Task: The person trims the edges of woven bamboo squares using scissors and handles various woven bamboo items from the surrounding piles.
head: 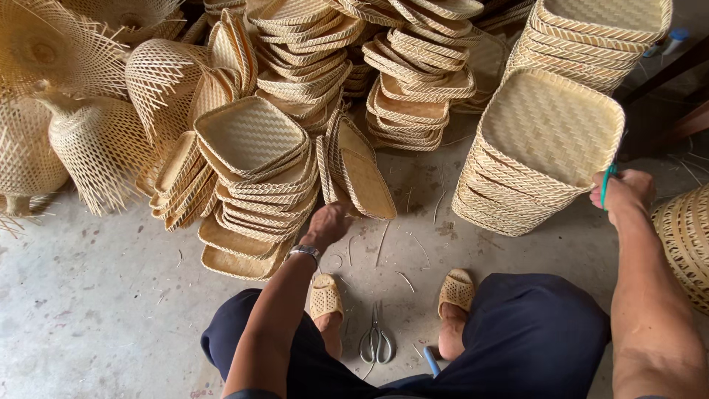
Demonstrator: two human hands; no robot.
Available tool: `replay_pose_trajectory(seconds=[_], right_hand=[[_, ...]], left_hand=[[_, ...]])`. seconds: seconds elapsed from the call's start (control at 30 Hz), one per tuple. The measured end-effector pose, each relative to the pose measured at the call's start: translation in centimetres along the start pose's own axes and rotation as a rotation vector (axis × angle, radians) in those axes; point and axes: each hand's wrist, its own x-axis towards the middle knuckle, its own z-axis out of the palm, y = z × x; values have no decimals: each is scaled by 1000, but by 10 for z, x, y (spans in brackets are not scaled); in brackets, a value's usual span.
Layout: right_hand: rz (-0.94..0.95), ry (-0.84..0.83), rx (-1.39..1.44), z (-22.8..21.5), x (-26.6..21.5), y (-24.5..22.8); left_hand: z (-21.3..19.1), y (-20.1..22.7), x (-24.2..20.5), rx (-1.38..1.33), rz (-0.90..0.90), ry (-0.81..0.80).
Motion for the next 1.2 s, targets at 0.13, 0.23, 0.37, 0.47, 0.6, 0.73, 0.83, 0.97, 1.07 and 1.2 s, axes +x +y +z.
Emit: replay_pose_trajectory(seconds=[0.13,0.23,0.37,0.47,0.6,0.73,0.83,0.97,1.07,1.2], right_hand=[[24,-2,-11,-1,7,6],[23,0,-43,-1,9,8],[53,1,-66,2,14,13],[50,-50,17,9,17,18],[-21,-38,-6,15,14,22],[-110,82,-236,20,-4,21],[-102,115,-339,21,-8,16],[-221,202,-547,22,0,19],[-229,248,-523,20,9,28],[-276,299,-560,17,12,34]], left_hand=[[17,-29,11,-251,-125,187],[33,-33,34,-318,-210,147],[67,-16,65,-156,-197,190],[89,2,72,-481,-490,363],[100,20,84,-560,-716,356],[102,25,90,-587,-809,273],[103,25,94,-607,-811,268],[109,28,95,-612,-842,395],[113,31,96,-636,-841,476],[112,32,86,-683,-813,547]])
